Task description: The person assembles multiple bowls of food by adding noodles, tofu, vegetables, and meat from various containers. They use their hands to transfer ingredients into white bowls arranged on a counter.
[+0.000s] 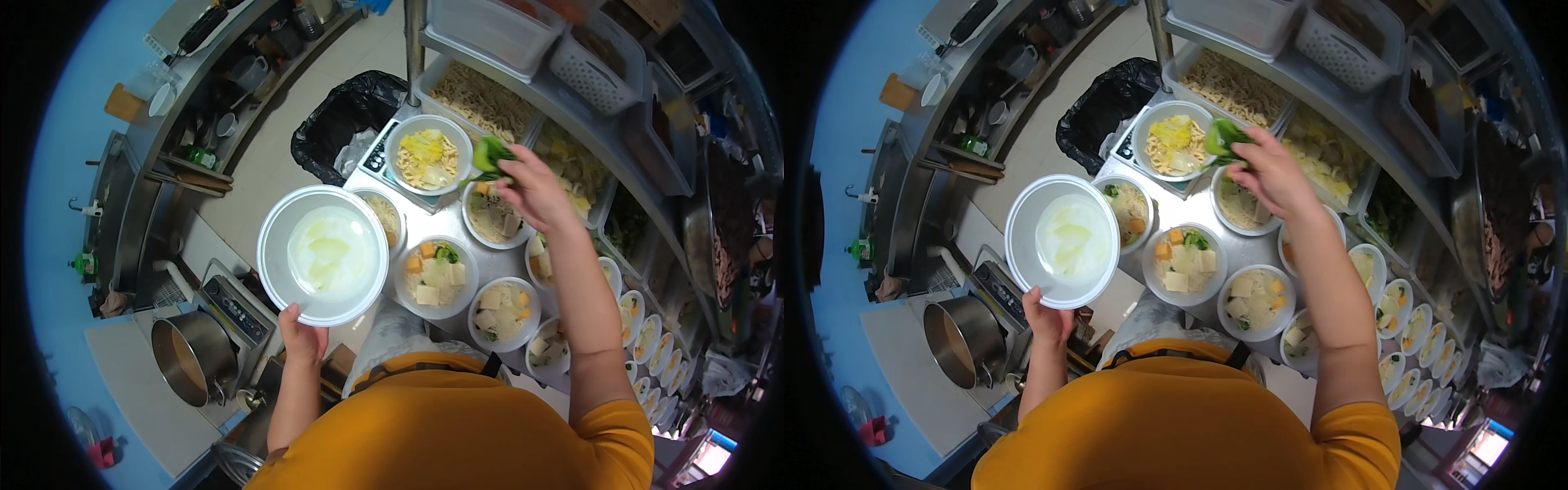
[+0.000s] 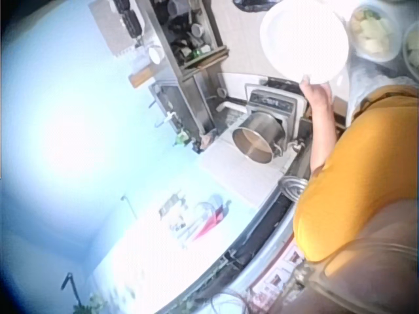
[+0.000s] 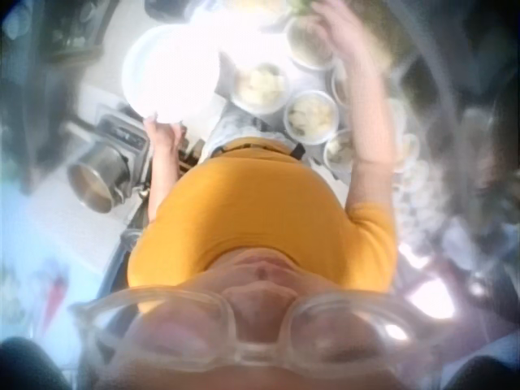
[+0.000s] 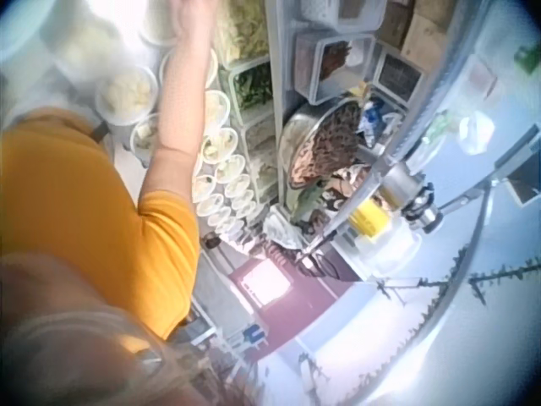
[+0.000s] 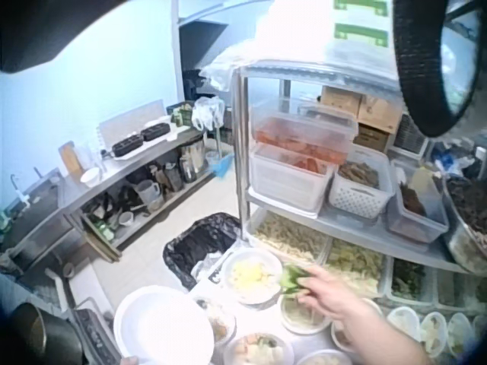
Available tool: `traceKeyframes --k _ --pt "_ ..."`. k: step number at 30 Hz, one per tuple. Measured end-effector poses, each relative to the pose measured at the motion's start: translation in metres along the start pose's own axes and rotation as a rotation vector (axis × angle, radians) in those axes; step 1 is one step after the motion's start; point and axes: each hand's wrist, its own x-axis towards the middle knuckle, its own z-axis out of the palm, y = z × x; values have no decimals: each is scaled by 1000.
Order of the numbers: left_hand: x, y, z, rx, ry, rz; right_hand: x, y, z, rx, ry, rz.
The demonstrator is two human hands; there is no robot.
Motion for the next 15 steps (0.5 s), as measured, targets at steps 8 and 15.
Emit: traceKeyframes --k 8,15 --pt "39 41 -38 0 -4 -14 73 44 49 -754 157 180" --pt "66 40 -46 -58 -20 -23 29 63 -71 -743 530 -428"
